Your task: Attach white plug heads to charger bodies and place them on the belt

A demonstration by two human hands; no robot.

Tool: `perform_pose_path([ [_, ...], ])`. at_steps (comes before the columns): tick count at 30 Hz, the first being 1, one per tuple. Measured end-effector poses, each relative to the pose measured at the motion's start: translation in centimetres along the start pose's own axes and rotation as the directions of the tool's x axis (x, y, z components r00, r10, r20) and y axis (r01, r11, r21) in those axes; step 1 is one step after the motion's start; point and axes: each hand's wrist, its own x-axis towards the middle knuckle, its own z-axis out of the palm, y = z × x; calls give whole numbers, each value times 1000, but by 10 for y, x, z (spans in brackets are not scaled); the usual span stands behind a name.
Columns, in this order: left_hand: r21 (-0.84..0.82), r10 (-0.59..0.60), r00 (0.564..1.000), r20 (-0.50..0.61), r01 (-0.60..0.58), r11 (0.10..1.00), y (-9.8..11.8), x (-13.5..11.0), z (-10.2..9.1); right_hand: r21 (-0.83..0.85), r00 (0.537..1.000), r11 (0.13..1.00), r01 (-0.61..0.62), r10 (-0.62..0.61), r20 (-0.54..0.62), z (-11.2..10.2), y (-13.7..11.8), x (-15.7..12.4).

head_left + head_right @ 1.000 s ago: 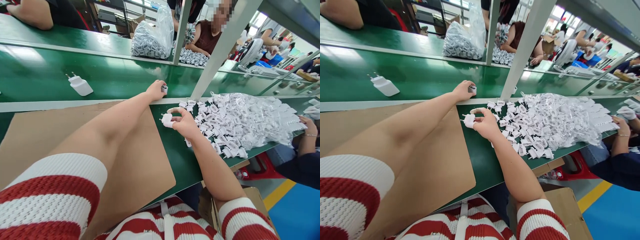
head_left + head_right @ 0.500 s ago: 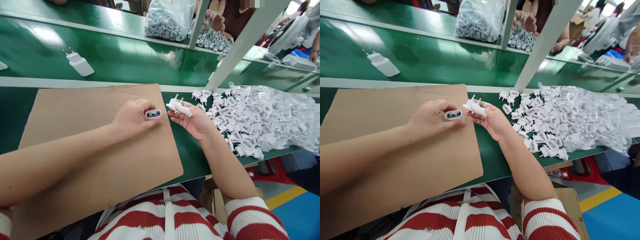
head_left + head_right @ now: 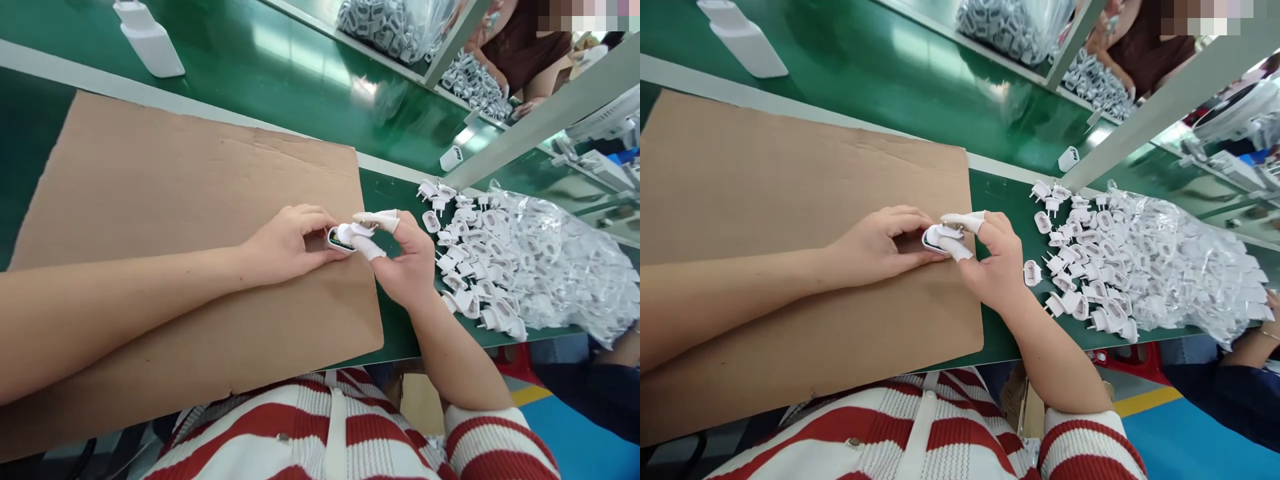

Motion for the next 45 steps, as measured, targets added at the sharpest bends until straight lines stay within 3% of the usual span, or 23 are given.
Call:
perform_pose_path([
  [4, -40, -6, 1000, 0, 6, 999, -2, 0, 0, -153, 993, 981, 122, -121, 16, 3, -3, -1],
  [9, -49, -53, 999, 11, 53, 997, 0, 0, 0, -222, 995, 971, 89, -76, 69, 6, 1, -1],
  [21, -98, -87, 996, -20, 84, 992, 4, -2, 1, -270, 987, 950, 158, -156, 32, 12, 5, -1],
  [24, -97, -98, 995, -30, 95, 991, 5, -3, 2, -299, 991, 945, 134, -127, 43, 14, 7, -2],
  [27, -91, -96, 994, -55, 91, 992, 6, -3, 2, -254, 997, 964, 77, -70, 37, 17, 11, -4],
  [32, -69, -68, 996, -57, 64, 996, 2, -1, 2, -145, 995, 984, 99, -102, -13, 16, 10, -1],
  [36, -72, -58, 996, -66, 53, 996, 0, -1, 4, -48, 988, 999, 12, -19, -151, 9, 3, -1],
  [38, -80, -58, 996, -70, 52, 995, 0, -1, 4, -39, 983, 998, 51, -57, -175, 8, 2, -1],
  [41, -98, -42, 997, -65, 35, 995, 1, -1, 4, -111, 977, 981, 160, -173, -121, 10, 5, -2],
  [45, -122, -16, 998, -57, 8, 993, 0, -2, 3, -227, 983, 959, 171, -182, -27, 12, 10, -1],
])
